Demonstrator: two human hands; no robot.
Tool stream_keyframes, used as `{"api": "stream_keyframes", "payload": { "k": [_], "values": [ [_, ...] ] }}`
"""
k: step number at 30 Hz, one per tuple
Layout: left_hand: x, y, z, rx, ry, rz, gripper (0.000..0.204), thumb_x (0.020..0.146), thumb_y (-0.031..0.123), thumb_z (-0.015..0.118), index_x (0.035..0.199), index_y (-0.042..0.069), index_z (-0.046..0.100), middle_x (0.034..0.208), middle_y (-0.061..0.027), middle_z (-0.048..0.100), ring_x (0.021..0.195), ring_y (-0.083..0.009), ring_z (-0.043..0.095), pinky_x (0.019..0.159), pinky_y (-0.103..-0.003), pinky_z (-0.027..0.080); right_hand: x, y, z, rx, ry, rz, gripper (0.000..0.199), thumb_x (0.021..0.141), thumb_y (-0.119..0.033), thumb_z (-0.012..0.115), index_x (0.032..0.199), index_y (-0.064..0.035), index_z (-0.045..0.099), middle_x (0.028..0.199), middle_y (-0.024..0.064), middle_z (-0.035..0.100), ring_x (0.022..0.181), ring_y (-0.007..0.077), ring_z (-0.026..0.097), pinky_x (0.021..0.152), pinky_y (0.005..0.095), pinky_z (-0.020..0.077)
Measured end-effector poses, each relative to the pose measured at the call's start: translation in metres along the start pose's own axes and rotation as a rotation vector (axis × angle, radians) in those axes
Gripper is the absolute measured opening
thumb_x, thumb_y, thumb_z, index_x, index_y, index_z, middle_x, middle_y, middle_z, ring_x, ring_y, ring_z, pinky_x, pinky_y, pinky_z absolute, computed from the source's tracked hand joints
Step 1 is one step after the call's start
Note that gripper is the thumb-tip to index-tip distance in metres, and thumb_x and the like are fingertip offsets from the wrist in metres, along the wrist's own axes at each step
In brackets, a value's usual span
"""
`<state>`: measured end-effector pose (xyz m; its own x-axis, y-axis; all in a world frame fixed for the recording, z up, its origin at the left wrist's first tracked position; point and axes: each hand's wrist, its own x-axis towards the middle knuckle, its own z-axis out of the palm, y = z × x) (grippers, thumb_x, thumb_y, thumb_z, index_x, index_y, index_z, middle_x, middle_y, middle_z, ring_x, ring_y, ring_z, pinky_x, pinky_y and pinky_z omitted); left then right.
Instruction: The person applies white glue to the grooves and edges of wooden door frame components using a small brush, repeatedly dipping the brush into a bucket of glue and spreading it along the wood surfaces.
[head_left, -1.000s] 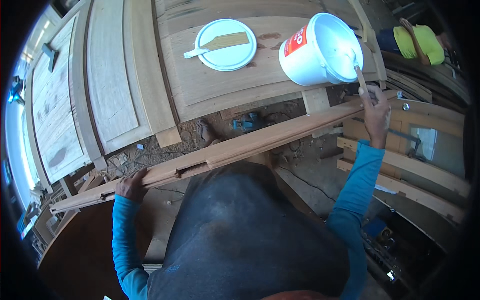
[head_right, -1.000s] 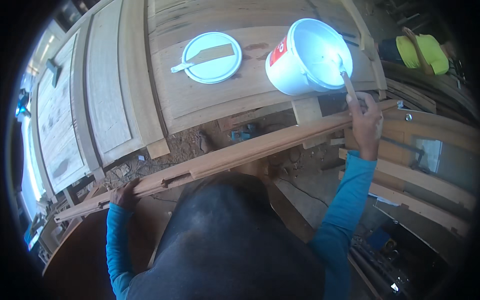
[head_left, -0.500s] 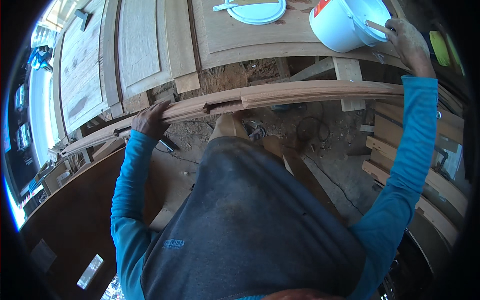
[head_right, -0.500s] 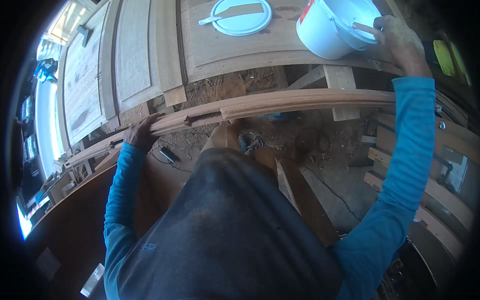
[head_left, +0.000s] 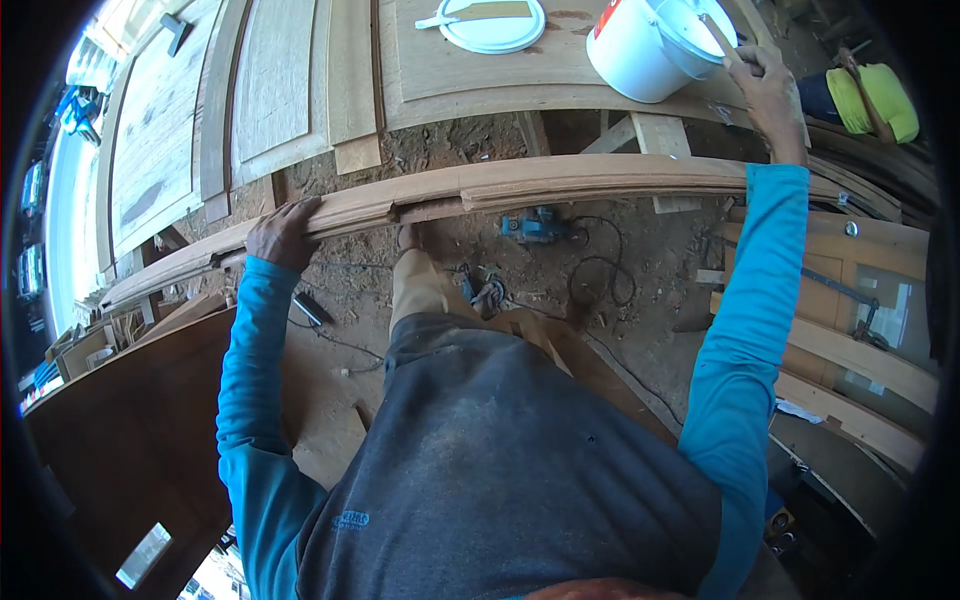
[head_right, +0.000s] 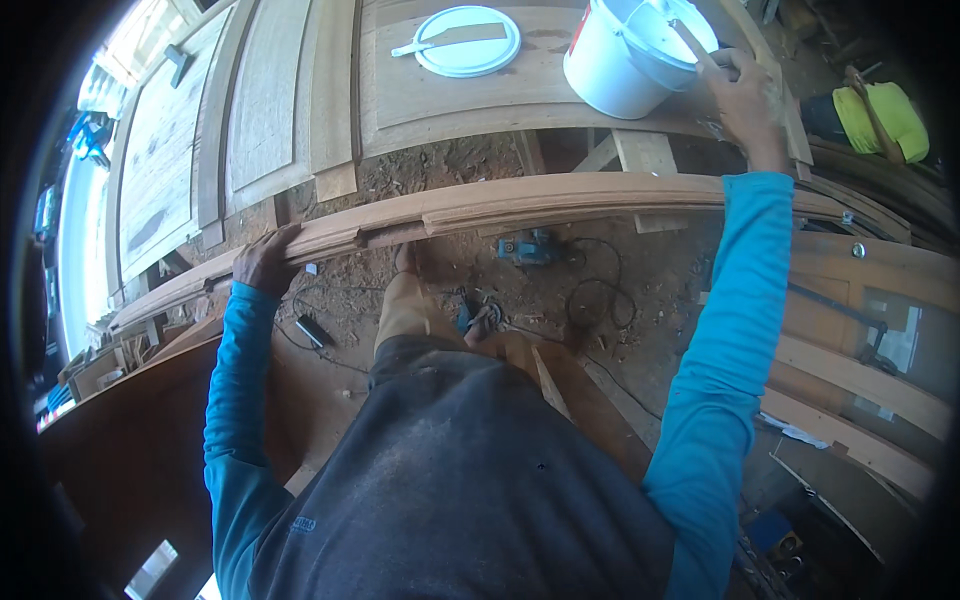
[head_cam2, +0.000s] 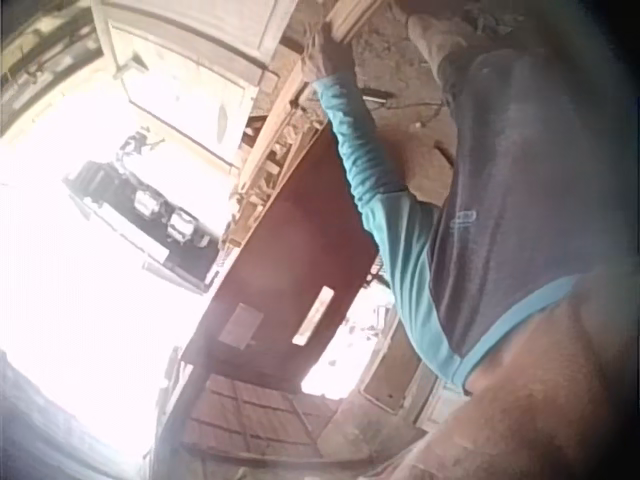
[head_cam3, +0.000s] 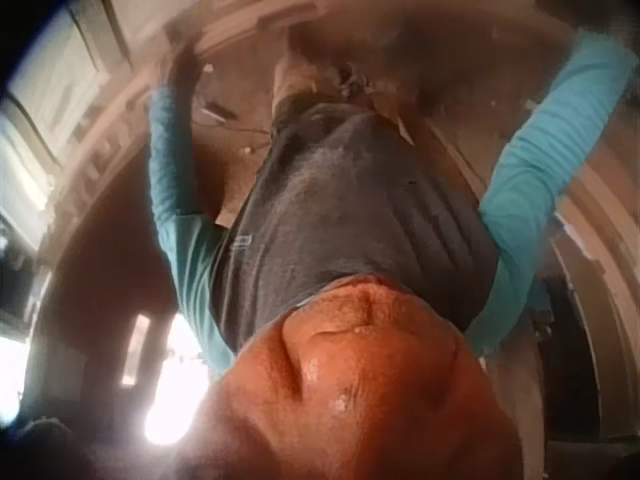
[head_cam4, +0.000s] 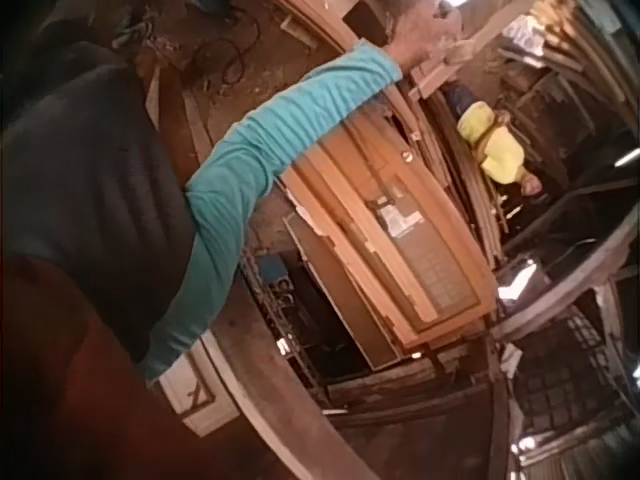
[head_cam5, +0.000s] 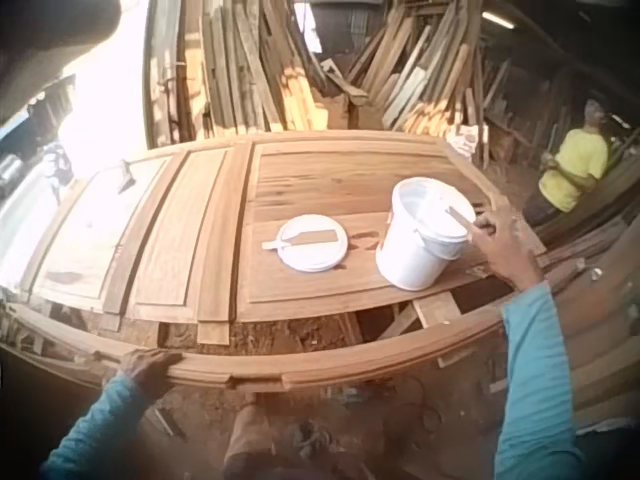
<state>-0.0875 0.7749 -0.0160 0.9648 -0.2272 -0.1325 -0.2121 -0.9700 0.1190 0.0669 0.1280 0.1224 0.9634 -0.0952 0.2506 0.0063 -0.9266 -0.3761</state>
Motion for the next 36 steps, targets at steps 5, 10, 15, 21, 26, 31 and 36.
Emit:
{"api": "stream_keyframes", "payload": {
  "k": [5, 10, 15, 21, 26, 31, 36],
  "values": [
    [0.001, -0.008, 0.003, -0.009, 0.036, 0.040, 0.054, 0.078, 0.025, 0.084, 0.130, 0.021, 0.067, 0.116, -0.0087, 0.076, 0.104, -0.0354, 0.073, 0.087, -0.048, 0.059, -0.016, 0.008, 0.040, 0.169, 0.172, 0.075, 0.042, 0.096, -0.036, 0.071, 0.119, -0.0016, 0.072, 0.103, 0.0159, 0.077, 0.097, 0.0273, 0.074, 0.088, 0.0403, 0.0538],
    [0.005, -0.012, 0.002, -0.012, 0.032, 0.098, 0.049, 0.081, 0.031, 0.082, 0.127, 0.021, 0.068, 0.110, -0.0094, 0.076, 0.099, -0.0368, 0.074, 0.083, -0.049, 0.059, -0.020, 0.015, 0.054, 0.223, 0.302, 0.102, 0.039, 0.101, -0.035, 0.064, 0.120, -0.0021, 0.071, 0.099, 0.0123, 0.078, 0.093, 0.0266, 0.073, 0.086, 0.0413, 0.0536],
    [0.004, -0.021, 0.007, -0.070, 0.044, 0.111, 0.043, 0.083, 0.034, 0.082, 0.122, 0.021, 0.069, 0.100, -0.0136, 0.077, 0.093, -0.0387, 0.074, 0.080, -0.050, 0.060, -0.024, -0.031, 0.051, 0.190, 0.272, 0.197, 0.039, 0.103, -0.036, 0.060, 0.123, -0.0028, 0.067, 0.089, 0.0108, 0.077, 0.081, 0.0219, 0.074, 0.073, 0.0392, 0.0563],
    [0.031, -0.024, -0.006, -0.062, -0.084, 0.176, 0.041, 0.084, 0.043, 0.081, 0.113, 0.017, 0.068, 0.093, -0.0158, 0.076, 0.090, -0.0416, 0.074, 0.078, -0.053, 0.059, -0.016, -0.045, 0.065, 0.309, 0.337, 0.268, 0.051, 0.087, -0.035, 0.081, 0.119, 0.0004, 0.066, 0.090, 0.0148, 0.075, 0.070, 0.0185, 0.071, 0.062, 0.0350, 0.0568],
    [0.036, -0.027, -0.018, -0.022, -0.172, 0.139, 0.042, 0.085, 0.044, 0.081, 0.113, 0.017, 0.067, 0.100, -0.0177, 0.076, 0.100, -0.0410, 0.073, 0.085, -0.054, 0.058, -0.029, -0.047, 0.087, 0.255, 0.449, 0.175, 0.041, 0.096, -0.036, 0.072, 0.120, -0.0024, 0.071, 0.095, 0.0095, 0.078, 0.090, 0.0172, 0.073, 0.082, 0.0326, 0.0555],
    [0.032, -0.022, -0.017, 0.004, -0.190, 0.149, 0.038, 0.090, 0.042, 0.077, 0.114, 0.016, 0.066, 0.102, -0.0173, 0.076, 0.102, -0.0412, 0.074, 0.085, -0.055, 0.058, -0.125, -0.127, 0.076, 0.594, 0.352, 0.058, 0.036, 0.107, -0.031, 0.062, 0.126, -0.0013, 0.071, 0.106, 0.0087, 0.077, 0.092, 0.0158, 0.073, 0.084, 0.0301, 0.0583],
    [0.022, -0.018, -0.018, -0.002, -0.161, 0.146, 0.034, 0.095, 0.041, 0.072, 0.115, 0.014, 0.064, 0.104, -0.0181, 0.076, 0.102, -0.0418, 0.074, 0.085, -0.056, 0.058, -0.241, -0.208, 0.086, 0.668, 0.102, 0.126, 0.037, 0.107, -0.031, 0.065, 0.128, -0.0001, 0.071, 0.108, 0.0100, 0.075, 0.091, 0.0151, 0.073, 0.079, 0.0294, 0.0594]
  ]
}}
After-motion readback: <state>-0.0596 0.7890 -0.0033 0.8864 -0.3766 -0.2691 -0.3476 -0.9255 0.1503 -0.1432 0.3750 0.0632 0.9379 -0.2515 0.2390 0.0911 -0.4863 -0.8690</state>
